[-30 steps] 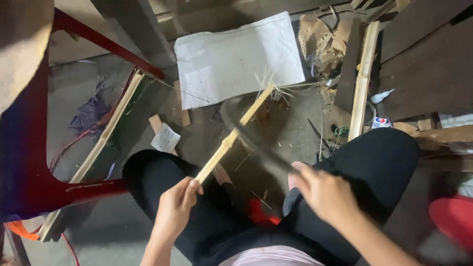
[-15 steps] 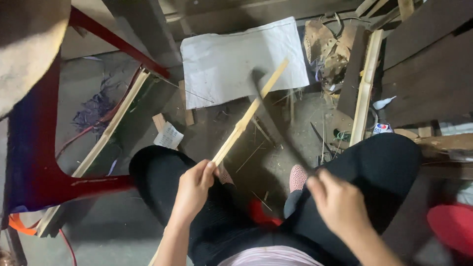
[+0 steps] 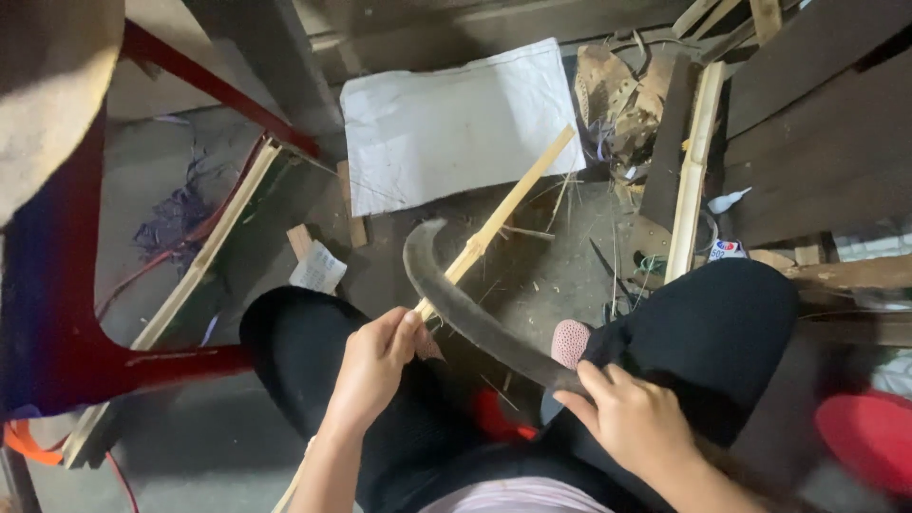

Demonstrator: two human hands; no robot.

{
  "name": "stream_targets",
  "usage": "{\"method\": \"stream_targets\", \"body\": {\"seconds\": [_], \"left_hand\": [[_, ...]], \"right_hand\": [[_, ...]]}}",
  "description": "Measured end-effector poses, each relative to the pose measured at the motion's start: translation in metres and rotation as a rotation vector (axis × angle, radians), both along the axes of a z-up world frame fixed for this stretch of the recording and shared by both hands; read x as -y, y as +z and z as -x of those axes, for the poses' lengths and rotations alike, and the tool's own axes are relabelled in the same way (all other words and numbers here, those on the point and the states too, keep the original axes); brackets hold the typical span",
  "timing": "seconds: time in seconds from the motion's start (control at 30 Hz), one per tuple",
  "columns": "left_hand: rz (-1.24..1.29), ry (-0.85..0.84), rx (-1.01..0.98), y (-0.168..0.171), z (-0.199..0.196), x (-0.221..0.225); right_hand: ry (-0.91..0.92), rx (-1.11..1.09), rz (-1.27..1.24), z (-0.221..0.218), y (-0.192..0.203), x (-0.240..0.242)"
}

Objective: Shaving thin strips of wood using a large curved blade to prepare them for crafting.

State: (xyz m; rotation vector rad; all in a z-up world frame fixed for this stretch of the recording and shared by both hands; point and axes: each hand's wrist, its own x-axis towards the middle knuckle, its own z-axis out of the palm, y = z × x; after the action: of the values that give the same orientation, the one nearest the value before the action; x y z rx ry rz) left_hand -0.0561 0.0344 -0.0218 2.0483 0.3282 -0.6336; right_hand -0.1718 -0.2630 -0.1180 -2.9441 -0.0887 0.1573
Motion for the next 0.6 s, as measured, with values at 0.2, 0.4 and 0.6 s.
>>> {"method": "stream_targets", "body": {"seconds": [0.2, 0.4, 0.6], "left_hand": [[0.027, 0.026, 0.002, 0.004, 0.008, -0.022], [0.09, 0.083, -0.03, 0.003, 0.007, -0.032], [0.111, 0.062, -0.06, 0.002, 0.01, -0.048]], "right_hand": [[-0.171, -0.027, 0.043, -0.035, 0.014, 0.028], [-0.038, 0.088, 0.014, -0.027, 0.006, 0.024], [-0.189, -0.063, -0.076, -0.037, 0.015, 0.025]]}}
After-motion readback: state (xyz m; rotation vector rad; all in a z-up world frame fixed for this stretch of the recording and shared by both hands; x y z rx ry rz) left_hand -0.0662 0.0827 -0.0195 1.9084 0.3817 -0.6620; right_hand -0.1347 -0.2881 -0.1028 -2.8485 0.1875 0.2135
